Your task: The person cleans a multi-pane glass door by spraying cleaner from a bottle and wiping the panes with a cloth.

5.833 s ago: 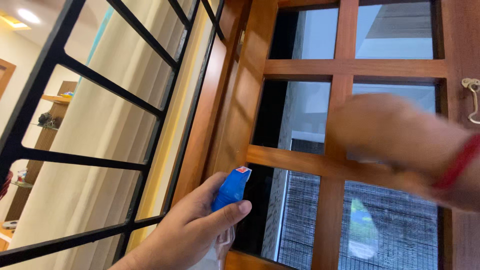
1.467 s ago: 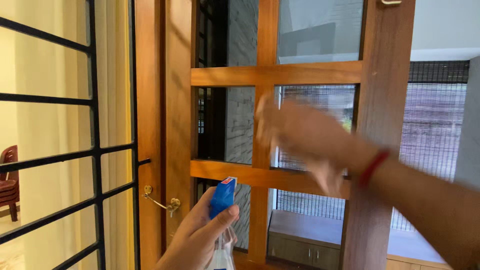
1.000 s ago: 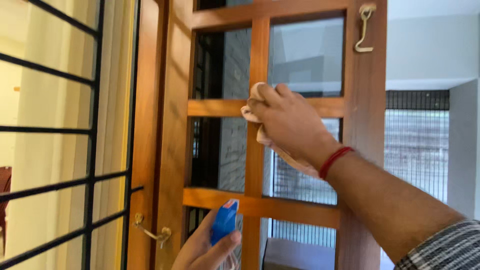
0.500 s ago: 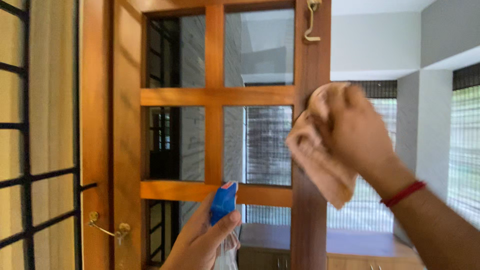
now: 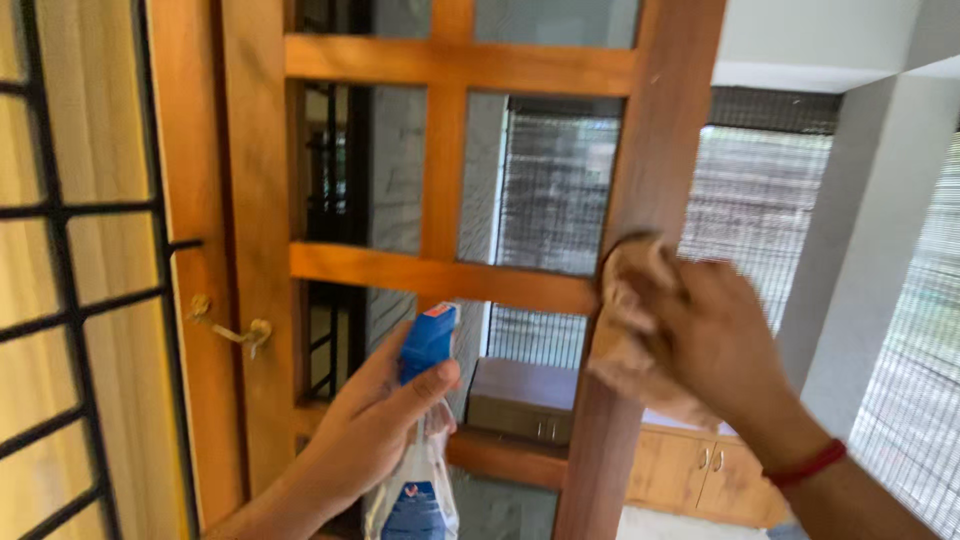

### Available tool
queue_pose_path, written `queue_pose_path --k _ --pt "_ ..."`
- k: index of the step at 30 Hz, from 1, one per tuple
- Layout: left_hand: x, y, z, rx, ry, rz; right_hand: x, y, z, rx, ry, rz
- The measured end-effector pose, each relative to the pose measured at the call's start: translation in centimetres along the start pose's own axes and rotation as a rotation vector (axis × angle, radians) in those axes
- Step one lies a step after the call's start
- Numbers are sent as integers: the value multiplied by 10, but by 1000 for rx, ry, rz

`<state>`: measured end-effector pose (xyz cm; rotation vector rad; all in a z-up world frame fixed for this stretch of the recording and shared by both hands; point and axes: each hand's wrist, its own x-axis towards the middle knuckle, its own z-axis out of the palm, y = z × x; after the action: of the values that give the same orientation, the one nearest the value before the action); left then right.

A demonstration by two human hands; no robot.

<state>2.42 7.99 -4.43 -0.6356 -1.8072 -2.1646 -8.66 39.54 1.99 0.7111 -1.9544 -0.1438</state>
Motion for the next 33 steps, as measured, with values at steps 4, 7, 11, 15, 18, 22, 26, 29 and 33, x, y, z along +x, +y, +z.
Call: queue_pose_path --k 4,7,11,15,18,22,26,29,33 --pt "-27 -6 -24 19 66 -2 2 -53 0 148 170 -414" --pt "-45 -12 -30 13 107 -96 -4 -85 3 153 -191 -509" --pt "-60 -21 -32 77 59 -6 13 -75 -5 -68 -239 -201" --pt "-65 -28 -36 38 96 -101 3 -88 14 -52 -346 -429" --pt "-68 -32 -39 7 100 -109 -8 -95 31 93 -282 -732" --pt "-72 -39 -44 -14 37 -25 20 -66 20 -105 -205 -473" --pt "-77 -44 -46 -31 89 -29 13 -88 30 -159 -113 -419" --pt "-83 -39 -48 -34 89 -17 -7 -114 40 -136 -288 -958" --pt "-86 -32 -50 28 151 -65 22 -97 26 142 -145 -554"
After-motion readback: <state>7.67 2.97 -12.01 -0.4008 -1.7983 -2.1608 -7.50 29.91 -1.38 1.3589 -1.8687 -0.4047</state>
